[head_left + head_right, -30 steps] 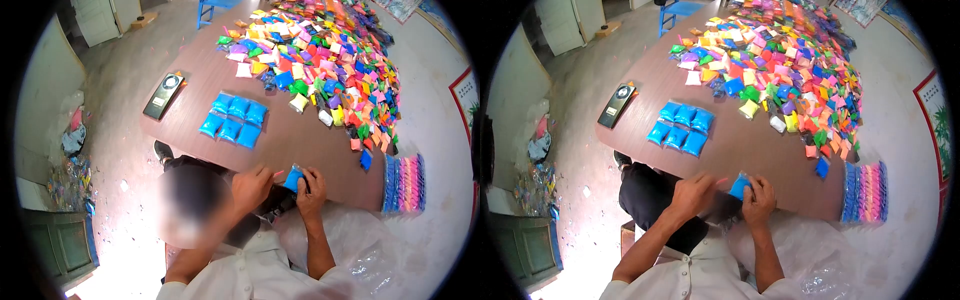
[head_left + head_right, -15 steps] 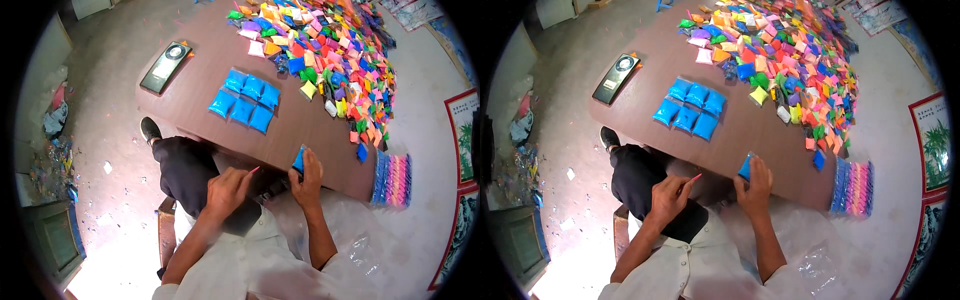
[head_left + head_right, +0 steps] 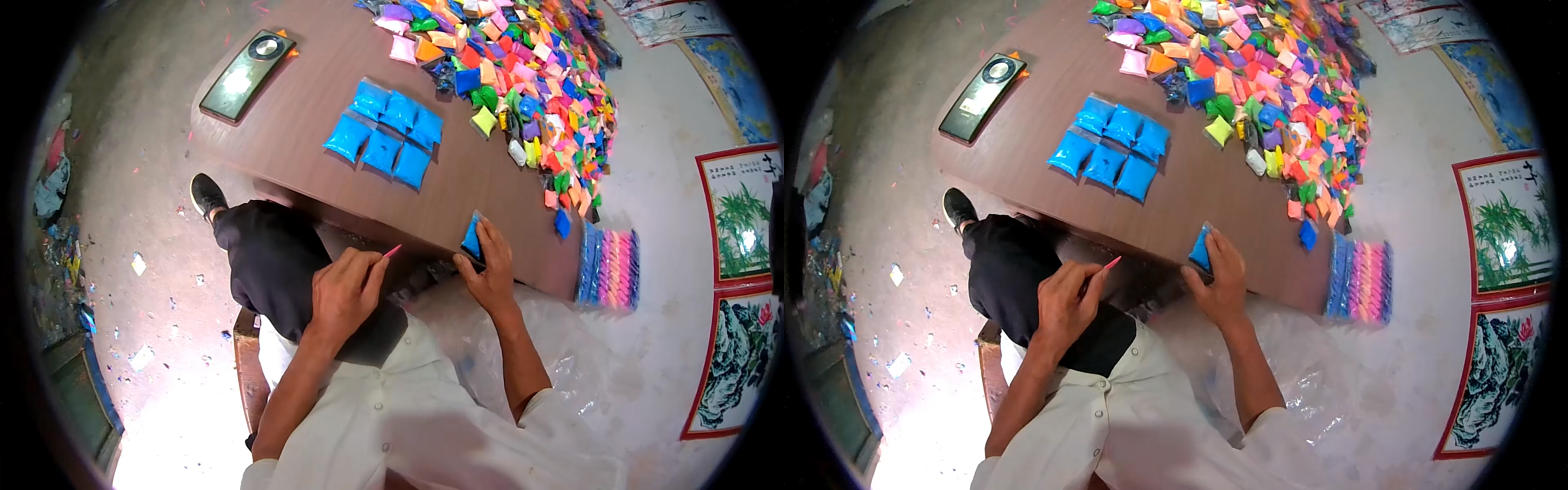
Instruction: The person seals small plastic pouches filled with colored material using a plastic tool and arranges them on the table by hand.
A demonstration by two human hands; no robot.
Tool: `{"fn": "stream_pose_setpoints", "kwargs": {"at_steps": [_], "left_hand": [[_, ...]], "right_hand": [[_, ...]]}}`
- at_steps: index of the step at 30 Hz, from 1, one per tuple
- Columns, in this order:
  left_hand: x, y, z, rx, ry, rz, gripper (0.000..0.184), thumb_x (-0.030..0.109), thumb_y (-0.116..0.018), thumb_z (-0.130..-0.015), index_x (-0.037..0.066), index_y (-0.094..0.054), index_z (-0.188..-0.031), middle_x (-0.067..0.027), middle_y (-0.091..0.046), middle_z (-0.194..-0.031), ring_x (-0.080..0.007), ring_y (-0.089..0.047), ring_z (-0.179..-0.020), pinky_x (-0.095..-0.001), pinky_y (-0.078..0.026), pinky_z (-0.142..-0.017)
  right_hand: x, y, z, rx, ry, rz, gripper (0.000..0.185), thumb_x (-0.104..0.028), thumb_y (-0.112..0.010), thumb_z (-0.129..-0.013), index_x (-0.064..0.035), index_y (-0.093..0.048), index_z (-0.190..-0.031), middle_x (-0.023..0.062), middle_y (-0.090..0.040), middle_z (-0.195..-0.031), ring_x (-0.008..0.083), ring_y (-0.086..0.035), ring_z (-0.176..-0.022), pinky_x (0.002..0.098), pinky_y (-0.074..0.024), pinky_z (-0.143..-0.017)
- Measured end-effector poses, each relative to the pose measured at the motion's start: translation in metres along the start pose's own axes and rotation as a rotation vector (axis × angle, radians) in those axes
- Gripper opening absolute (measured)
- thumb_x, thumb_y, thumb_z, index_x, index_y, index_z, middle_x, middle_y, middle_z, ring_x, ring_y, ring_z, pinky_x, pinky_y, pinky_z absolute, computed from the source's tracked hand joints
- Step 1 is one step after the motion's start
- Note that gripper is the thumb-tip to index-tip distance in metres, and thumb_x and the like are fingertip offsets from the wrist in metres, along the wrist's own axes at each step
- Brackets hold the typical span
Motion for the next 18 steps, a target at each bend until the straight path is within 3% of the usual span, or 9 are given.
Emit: {"fn": "stream_pose_setpoints", "kwargs": {"at_steps": [7,9,13,16,18], "left_hand": [[-0.007,0.012,0.001,0.032,0.048,0.051,0.006,0.007,-0.078,-0.089,0.007,-0.072,-0.09,-0.0081,-0.069,-0.083,-0.0293,-0.069,-0.069,-0.0377,-0.054,-0.061],[-0.009,0.014,0.001,0.037,0.073,0.059,0.006,0.008,-0.078,-0.089,0.007,-0.073,-0.09,-0.0076,-0.069,-0.084,-0.0293,-0.069,-0.069,-0.0378,-0.054,-0.062],[-0.012,0.021,0.0,0.056,0.087,0.076,0.005,0.008,-0.078,-0.089,0.007,-0.073,-0.09,-0.0071,-0.069,-0.084,-0.029,-0.069,-0.07,-0.0378,-0.055,-0.062],[-0.015,0.025,-0.001,0.057,0.107,0.068,0.005,0.008,-0.078,-0.089,0.008,-0.073,-0.09,-0.0066,-0.07,-0.084,-0.0285,-0.07,-0.071,-0.038,-0.055,-0.062],[-0.017,0.028,-0.001,0.061,0.12,0.065,0.005,0.008,-0.077,-0.089,0.008,-0.073,-0.09,-0.006,-0.07,-0.085,-0.0281,-0.07,-0.071,-0.0379,-0.055,-0.062]], "right_hand": [[-0.015,0.001,-0.006,0.004,-0.084,-0.087,0.063,-0.011,-0.082,-0.08,0.0001,-0.062,-0.139,0.0228,-0.06,-0.146,0.041,-0.06,-0.131,0.0486,-0.0458,-0.111],[-0.025,0.005,-0.009,-0.025,-0.022,-0.101,0.056,-0.003,-0.078,-0.082,0.0004,-0.065,-0.136,0.0223,-0.063,-0.142,0.0396,-0.063,-0.127,0.0447,-0.0489,-0.108],[-0.052,0.006,-0.027,-0.011,-0.046,-0.269,0.052,0.0,-0.074,-0.084,0.0015,-0.065,-0.136,0.0227,-0.064,-0.142,0.0384,-0.064,-0.126,0.0427,-0.05,-0.107],[-0.087,0.009,-0.061,0.041,0.021,-0.281,0.049,0.001,-0.071,-0.088,0.0014,-0.066,-0.136,0.0217,-0.064,-0.141,0.037,-0.065,-0.126,0.0415,-0.0505,-0.106],[-0.111,0.009,-0.087,0.119,0.133,-0.238,0.045,-0.002,-0.072,-0.089,-0.0004,-0.068,-0.135,0.0195,-0.066,-0.132,0.0355,-0.067,-0.116,0.041,-0.0529,-0.099]]}}
Point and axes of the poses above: each hand's wrist, its own z-axis away from the middle knuckle, its own y-axis out of the back of the hand, x = y × z, the point moved 4 cm from there along -z, towards the middle knuckle
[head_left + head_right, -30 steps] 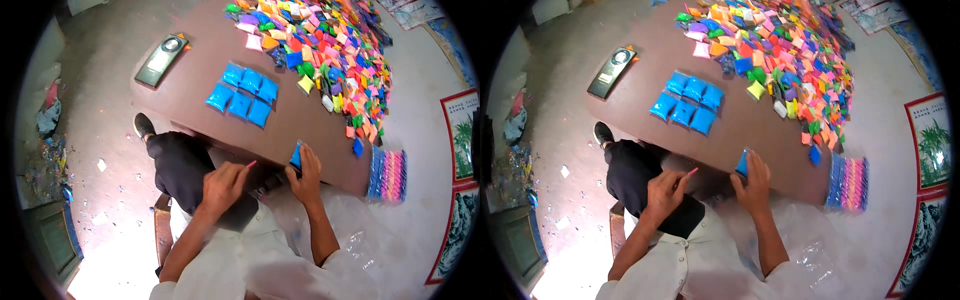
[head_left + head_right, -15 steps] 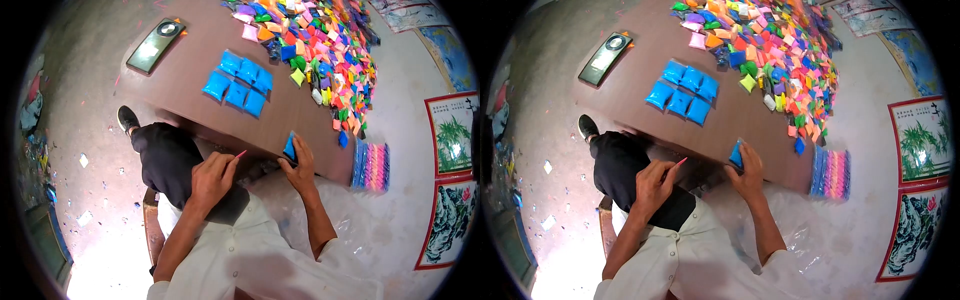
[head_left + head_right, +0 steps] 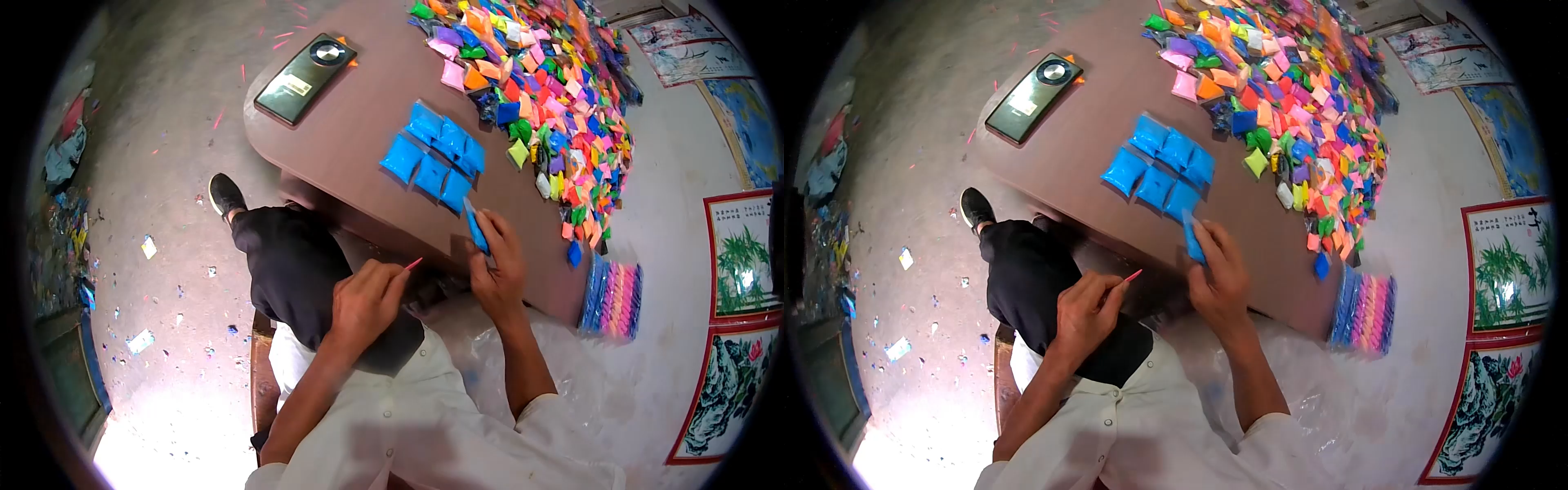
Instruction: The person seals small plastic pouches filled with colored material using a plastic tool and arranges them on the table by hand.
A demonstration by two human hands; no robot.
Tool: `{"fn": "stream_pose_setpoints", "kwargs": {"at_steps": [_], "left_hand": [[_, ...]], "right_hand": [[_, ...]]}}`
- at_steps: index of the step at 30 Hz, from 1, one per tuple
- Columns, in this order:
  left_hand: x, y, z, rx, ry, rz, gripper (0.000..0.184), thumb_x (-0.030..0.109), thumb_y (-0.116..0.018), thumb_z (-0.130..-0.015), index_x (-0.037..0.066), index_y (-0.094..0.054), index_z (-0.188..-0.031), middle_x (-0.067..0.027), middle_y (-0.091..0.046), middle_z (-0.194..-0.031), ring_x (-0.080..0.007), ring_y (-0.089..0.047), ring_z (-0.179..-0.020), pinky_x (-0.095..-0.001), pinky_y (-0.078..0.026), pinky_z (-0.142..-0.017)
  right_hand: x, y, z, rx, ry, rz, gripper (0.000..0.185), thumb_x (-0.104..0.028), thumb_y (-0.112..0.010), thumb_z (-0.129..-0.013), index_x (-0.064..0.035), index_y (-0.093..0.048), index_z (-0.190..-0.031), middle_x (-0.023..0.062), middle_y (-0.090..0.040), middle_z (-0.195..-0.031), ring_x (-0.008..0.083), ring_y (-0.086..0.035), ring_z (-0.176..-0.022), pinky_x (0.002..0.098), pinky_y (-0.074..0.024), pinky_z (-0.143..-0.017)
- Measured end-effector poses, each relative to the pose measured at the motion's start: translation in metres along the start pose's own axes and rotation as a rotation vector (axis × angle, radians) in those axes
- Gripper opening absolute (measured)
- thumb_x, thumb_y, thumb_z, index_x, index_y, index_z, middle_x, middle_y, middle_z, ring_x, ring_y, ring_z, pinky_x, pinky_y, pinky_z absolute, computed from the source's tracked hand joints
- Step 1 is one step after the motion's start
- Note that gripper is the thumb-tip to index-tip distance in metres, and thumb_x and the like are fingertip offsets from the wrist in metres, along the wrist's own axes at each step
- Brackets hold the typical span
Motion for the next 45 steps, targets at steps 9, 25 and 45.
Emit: {"fn": "stream_pose_setpoints", "kwargs": {"at_steps": [9,25,45], "left_hand": [[-0.007,0.016,-0.01,0.056,0.0,-0.025,0.006,0.006,-0.078,-0.088,0.007,-0.072,-0.089,-0.0063,-0.069,-0.084,-0.0274,-0.07,-0.071,-0.0366,-0.056,-0.062],[-0.015,0.028,-0.021,0.088,0.02,-0.051,0.009,0.004,-0.079,-0.087,0.006,-0.071,-0.089,-0.0083,-0.068,-0.083,-0.0289,-0.069,-0.069,-0.0379,-0.056,-0.061],[0.003,0.006,-0.023,0.059,-0.033,-0.134,0.006,-0.001,-0.078,-0.09,-0.002,-0.071,-0.09,-0.0121,-0.065,-0.076,-0.0205,-0.061,-0.059,-0.0315,-0.048,-0.055]], "right_hand": [[-0.026,-0.057,-0.084,0.035,0.172,0.079,0.041,-0.009,-0.078,-0.086,-0.003,-0.073,-0.127,0.0157,-0.062,-0.103,0.0316,-0.063,-0.093,0.0412,-0.0519,-0.079],[-0.026,-0.081,-0.105,-0.005,0.207,0.116,0.04,-0.028,-0.085,-0.081,-0.0033,-0.075,-0.111,0.0115,-0.063,-0.094,0.0312,-0.064,-0.087,0.0422,-0.0525,-0.077],[0.055,-0.026,-0.053,0.186,-0.297,-0.274,0.017,-0.013,-0.078,-0.09,-0.0028,-0.077,-0.104,0.0127,-0.07,-0.092,0.0249,-0.071,-0.082,0.0371,-0.0569,-0.073]]}}
Point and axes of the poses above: each hand's wrist, its own z-axis away from the middle knuckle, its own y-axis out of the back of the hand, x = y × z, the point moved 4 cm from there along -z, towards the middle knuckle
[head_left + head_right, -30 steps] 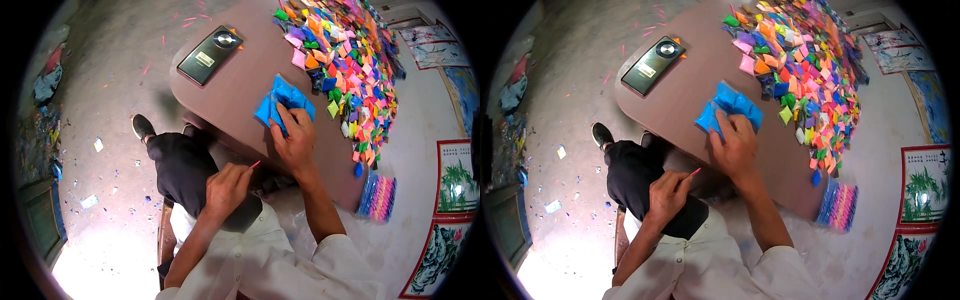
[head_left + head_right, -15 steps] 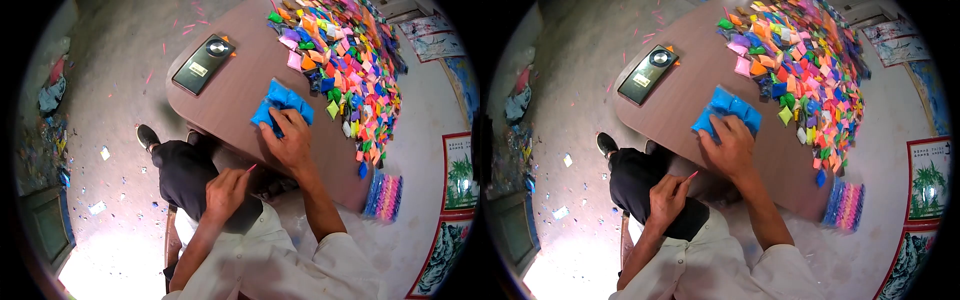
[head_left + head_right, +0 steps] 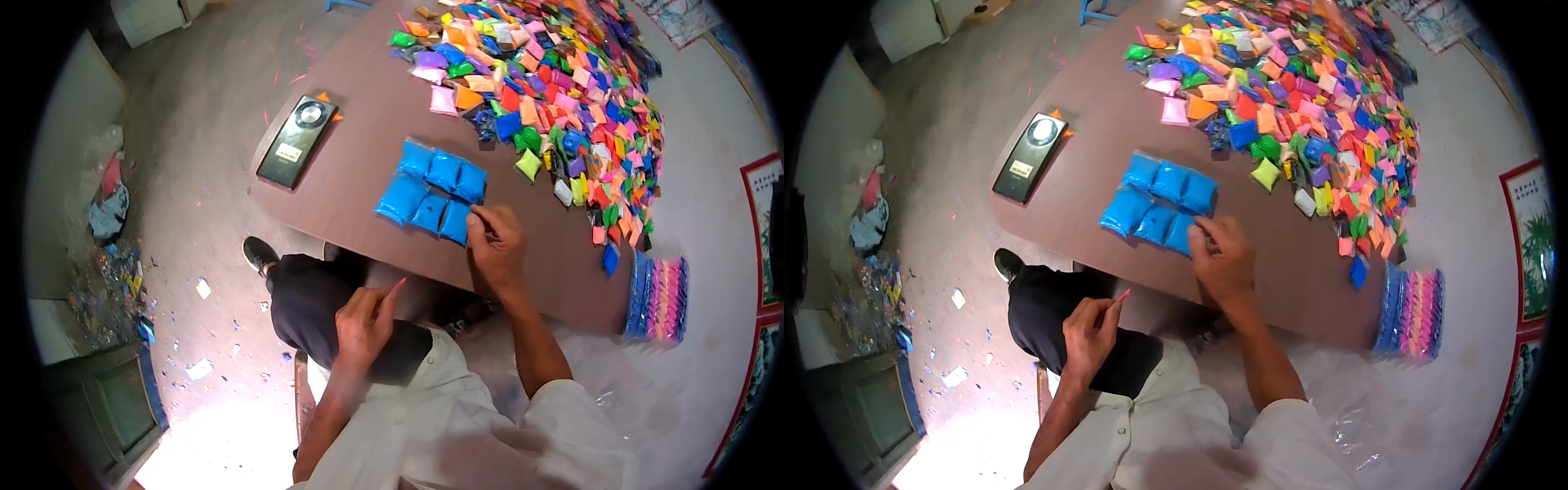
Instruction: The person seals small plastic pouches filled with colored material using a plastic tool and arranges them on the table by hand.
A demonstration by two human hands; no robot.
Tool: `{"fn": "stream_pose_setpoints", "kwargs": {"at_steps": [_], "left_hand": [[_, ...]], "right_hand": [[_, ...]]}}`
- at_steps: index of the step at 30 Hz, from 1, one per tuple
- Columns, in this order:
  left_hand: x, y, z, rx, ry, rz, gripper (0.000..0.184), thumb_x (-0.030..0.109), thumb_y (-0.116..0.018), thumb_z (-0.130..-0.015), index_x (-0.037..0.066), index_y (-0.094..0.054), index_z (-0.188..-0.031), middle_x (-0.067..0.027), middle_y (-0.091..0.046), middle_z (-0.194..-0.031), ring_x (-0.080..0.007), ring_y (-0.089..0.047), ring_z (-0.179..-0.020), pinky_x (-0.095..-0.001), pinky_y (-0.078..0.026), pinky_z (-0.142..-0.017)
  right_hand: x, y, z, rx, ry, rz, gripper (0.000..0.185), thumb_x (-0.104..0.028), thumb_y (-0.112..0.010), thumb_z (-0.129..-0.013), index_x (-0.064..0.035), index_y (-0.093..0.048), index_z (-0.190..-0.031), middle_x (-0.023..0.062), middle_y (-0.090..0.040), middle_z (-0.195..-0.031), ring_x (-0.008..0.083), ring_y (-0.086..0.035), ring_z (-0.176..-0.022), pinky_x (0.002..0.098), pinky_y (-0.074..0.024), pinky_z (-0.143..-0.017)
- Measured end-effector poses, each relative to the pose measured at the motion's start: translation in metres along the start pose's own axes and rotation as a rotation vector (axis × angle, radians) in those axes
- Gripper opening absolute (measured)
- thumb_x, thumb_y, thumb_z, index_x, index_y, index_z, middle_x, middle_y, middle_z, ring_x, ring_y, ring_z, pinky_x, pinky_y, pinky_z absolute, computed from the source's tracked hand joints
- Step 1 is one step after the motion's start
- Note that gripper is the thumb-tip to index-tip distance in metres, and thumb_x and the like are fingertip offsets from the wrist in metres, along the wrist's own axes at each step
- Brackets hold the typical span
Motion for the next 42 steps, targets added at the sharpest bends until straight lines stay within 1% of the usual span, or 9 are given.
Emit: {"fn": "stream_pose_setpoints", "kwargs": {"at_steps": [4,7,10,15,18,23,29,37,42], "left_hand": [[0.008,-0.011,0.003,-0.07,-0.021,-0.036,0.005,-0.002,-0.077,-0.09,-0.002,-0.072,-0.091,-0.0122,-0.066,-0.076,-0.0192,-0.061,-0.06,-0.0308,-0.048,-0.055],[0.021,-0.021,0.005,-0.127,-0.009,-0.08,0.005,-0.001,-0.077,-0.092,-0.003,-0.072,-0.091,-0.0114,-0.066,-0.077,-0.0148,-0.061,-0.062,-0.0281,-0.047,-0.056],[0.032,-0.038,0.0,-0.184,-0.074,-0.129,0.005,-0.001,-0.077,-0.092,-0.002,-0.072,-0.091,-0.0116,-0.066,-0.077,-0.0148,-0.061,-0.061,-0.0276,-0.047,-0.056],[0.062,-0.077,-0.02,-0.293,-0.193,-0.243,0.008,0.003,-0.079,-0.092,0.001,-0.071,-0.093,-0.0123,-0.066,-0.077,-0.0214,-0.066,-0.061,-0.0308,-0.05,-0.056],[0.074,-0.099,-0.028,-0.366,-0.225,-0.307,0.009,0.005,-0.08,-0.091,0.003,-0.071,-0.093,-0.0117,-0.067,-0.078,-0.0237,-0.067,-0.062,-0.0322,-0.052,-0.057],[0.085,-0.142,-0.036,-0.442,-0.307,-0.368,0.007,0.008,-0.078,-0.09,0.006,-0.071,-0.092,-0.0129,-0.069,-0.084,-0.0327,-0.07,-0.07,-0.042,-0.055,-0.061],[0.089,-0.184,-0.039,-0.545,-0.43,-0.455,0.007,0.011,-0.078,-0.09,0.009,-0.072,-0.092,-0.0106,-0.066,-0.087,-0.0332,-0.068,-0.08,-0.0446,-0.053,-0.067],[0.086,-0.197,-0.043,-0.537,-0.442,-0.492,0.014,0.011,-0.082,-0.085,0.01,-0.072,-0.093,-0.0078,-0.063,-0.085,-0.0304,-0.065,-0.078,-0.0422,-0.05,-0.067],[0.08,-0.199,-0.041,-0.491,-0.467,-0.508,0.016,0.01,-0.083,-0.083,0.01,-0.072,-0.094,-0.0081,-0.062,-0.083,-0.0293,-0.064,-0.076,-0.0419,-0.049,-0.065]], "right_hand": [[0.026,0.031,0.002,0.057,-0.077,0.02,0.015,-0.014,-0.076,-0.093,-0.0034,-0.078,-0.103,0.012,-0.071,-0.093,0.0224,-0.072,-0.082,0.0358,-0.0569,-0.074],[0.05,0.052,-0.002,0.098,-0.136,0.067,0.016,-0.016,-0.073,-0.095,-0.0035,-0.077,-0.105,0.0127,-0.072,-0.095,0.025,-0.072,-0.082,0.036,-0.0568,-0.076],[0.07,0.059,-0.012,0.093,-0.153,0.065,0.017,-0.019,-0.072,-0.096,-0.0048,-0.077,-0.104,0.0139,-0.072,-0.094,0.0279,-0.072,-0.082,0.0378,-0.0563,-0.076],[0.105,0.061,-0.039,0.067,-0.057,-0.035,0.015,-0.02,-0.074,-0.092,-0.0056,-0.078,-0.097,0.0145,-0.071,-0.085,0.0322,-0.071,-0.08,0.0418,-0.0549,-0.072],[0.119,0.06,-0.053,0.051,-0.105,-0.15,0.015,-0.02,-0.074,-0.092,-0.0055,-0.078,-0.095,0.015,-0.07,-0.083,0.0335,-0.07,-0.078,0.0428,-0.0546,-0.07],[0.129,0.057,-0.065,0.043,-0.052,-0.135,0.016,-0.022,-0.073,-0.093,-0.0062,-0.078,-0.096,0.0153,-0.072,-0.086,0.0331,-0.072,-0.077,0.0419,-0.0555,-0.068],[0.141,0.054,-0.067,0.055,-0.102,-0.123,0.016,-0.021,-0.073,-0.093,-0.0062,-0.077,-0.095,0.0161,-0.072,-0.083,0.0335,-0.072,-0.074,0.0409,-0.0559,-0.066],[0.147,0.054,-0.069,0.041,-0.143,-0.248,0.017,-0.021,-0.072,-0.094,-0.0047,-0.075,-0.093,0.0163,-0.07,-0.08,0.0335,-0.07,-0.071,0.042,-0.0541,-0.064],[0.146,0.053,-0.069,0.08,-0.013,-0.275,0.014,-0.019,-0.072,-0.093,-0.0054,-0.073,-0.09,0.0133,-0.068,-0.076,0.032,-0.068,-0.067,0.0424,-0.0523,-0.061]]}}
Point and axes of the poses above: each hand's wrist, its own z-axis away from the middle knuckle, its own y-axis out of the back of the hand, x = y × z, the point moved 4 cm from there along -z, towards the middle knuckle
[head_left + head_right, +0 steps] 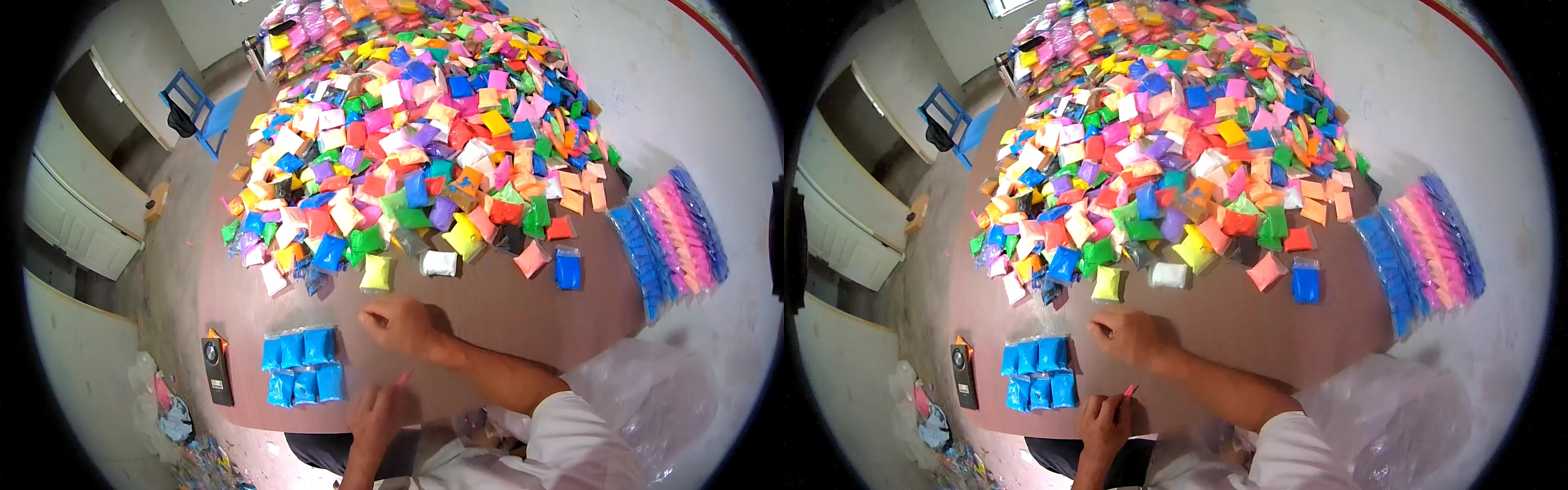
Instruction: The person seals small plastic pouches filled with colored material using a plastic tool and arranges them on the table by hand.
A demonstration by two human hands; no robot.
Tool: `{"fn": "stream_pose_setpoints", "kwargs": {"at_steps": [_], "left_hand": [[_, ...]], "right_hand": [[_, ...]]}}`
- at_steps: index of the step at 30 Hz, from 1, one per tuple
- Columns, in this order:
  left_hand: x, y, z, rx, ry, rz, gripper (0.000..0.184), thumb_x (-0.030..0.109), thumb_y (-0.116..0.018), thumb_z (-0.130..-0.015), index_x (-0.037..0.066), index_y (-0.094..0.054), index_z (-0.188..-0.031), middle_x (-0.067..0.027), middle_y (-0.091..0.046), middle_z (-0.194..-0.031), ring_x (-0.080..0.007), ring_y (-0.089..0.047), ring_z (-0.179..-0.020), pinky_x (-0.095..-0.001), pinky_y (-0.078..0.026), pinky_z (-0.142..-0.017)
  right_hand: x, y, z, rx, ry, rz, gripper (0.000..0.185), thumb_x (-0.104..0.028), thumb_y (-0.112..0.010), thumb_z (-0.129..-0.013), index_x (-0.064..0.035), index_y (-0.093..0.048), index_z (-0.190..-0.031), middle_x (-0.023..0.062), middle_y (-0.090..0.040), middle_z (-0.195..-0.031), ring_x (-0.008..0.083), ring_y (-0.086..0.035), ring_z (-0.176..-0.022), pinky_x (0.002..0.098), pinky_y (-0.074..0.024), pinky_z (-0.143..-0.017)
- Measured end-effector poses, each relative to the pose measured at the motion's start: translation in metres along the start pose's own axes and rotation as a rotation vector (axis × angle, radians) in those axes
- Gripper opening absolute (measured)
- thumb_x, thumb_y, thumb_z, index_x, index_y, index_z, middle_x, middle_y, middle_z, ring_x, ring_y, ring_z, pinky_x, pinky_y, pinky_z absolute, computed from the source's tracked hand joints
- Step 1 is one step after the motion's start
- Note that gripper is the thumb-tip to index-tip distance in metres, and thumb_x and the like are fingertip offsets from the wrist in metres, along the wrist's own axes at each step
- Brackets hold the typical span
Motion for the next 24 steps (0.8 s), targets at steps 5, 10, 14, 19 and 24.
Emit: {"fn": "stream_pose_setpoints", "kwargs": {"at_steps": [5,10,14,19,24], "left_hand": [[0.0,-0.002,-0.001,-0.004,-0.015,-0.06,0.016,0.009,-0.083,-0.082,0.009,-0.072,-0.094,-0.009,-0.062,-0.081,-0.0296,-0.063,-0.072,-0.0414,-0.049,-0.064],[-0.001,-0.003,0.0,0.01,-0.01,-0.046,0.016,0.009,-0.083,-0.082,0.01,-0.072,-0.094,-0.0082,-0.062,-0.08,-0.0298,-0.064,-0.071,-0.0415,-0.049,-0.063],[-0.003,-0.002,-0.001,-0.001,-0.003,-0.055,0.017,0.009,-0.083,-0.082,0.011,-0.072,-0.095,-0.0076,-0.063,-0.08,-0.0295,-0.064,-0.072,-0.0416,-0.05,-0.062],[-0.009,-0.008,0.01,-0.015,0.016,-0.06,0.018,0.011,-0.084,-0.082,0.012,-0.073,-0.096,-0.0073,-0.064,-0.083,-0.0295,-0.066,-0.075,-0.0418,-0.051,-0.066],[-0.005,-0.002,0.002,-0.072,0.055,-0.05,0.017,0.013,-0.085,-0.083,0.013,-0.074,-0.096,-0.0061,-0.065,-0.086,-0.029,-0.066,-0.078,-0.0412,-0.051,-0.067]], "right_hand": [[0.003,-0.002,0.002,-0.012,-0.008,-0.017,0.013,-0.018,-0.072,-0.093,-0.0063,-0.073,-0.089,0.0128,-0.068,-0.076,0.0325,-0.068,-0.067,0.0428,-0.0523,-0.06],[0.0,0.0,-0.001,-0.011,0.012,-0.017,0.012,-0.018,-0.073,-0.093,-0.0067,-0.073,-0.089,0.013,-0.07,-0.078,0.0334,-0.069,-0.07,0.0432,-0.0532,-0.06],[-0.005,0.003,-0.003,-0.028,-0.024,-0.06,0.013,-0.02,-0.071,-0.093,-0.0079,-0.073,-0.089,0.0137,-0.071,-0.081,0.036,-0.07,-0.073,0.0453,-0.0546,-0.063],[-0.015,0.007,-0.004,-0.043,-0.108,-0.059,0.012,-0.02,-0.07,-0.093,-0.009,-0.073,-0.089,0.014,-0.07,-0.082,0.0371,-0.07,-0.075,0.046,-0.0553,-0.064],[-0.007,0.005,-0.005,-0.028,-0.099,-0.042,0.011,-0.015,-0.074,-0.091,-0.0038,-0.076,-0.092,0.0132,-0.072,-0.081,0.0294,-0.07,-0.068,0.0386,-0.0552,-0.061]]}}
Point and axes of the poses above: each hand's wrist, its own z-axis away from the middle knuckle, its own y-axis out of the back of the hand, x = y × z, the point moved 4 cm from there along -z, towards the middle knuckle
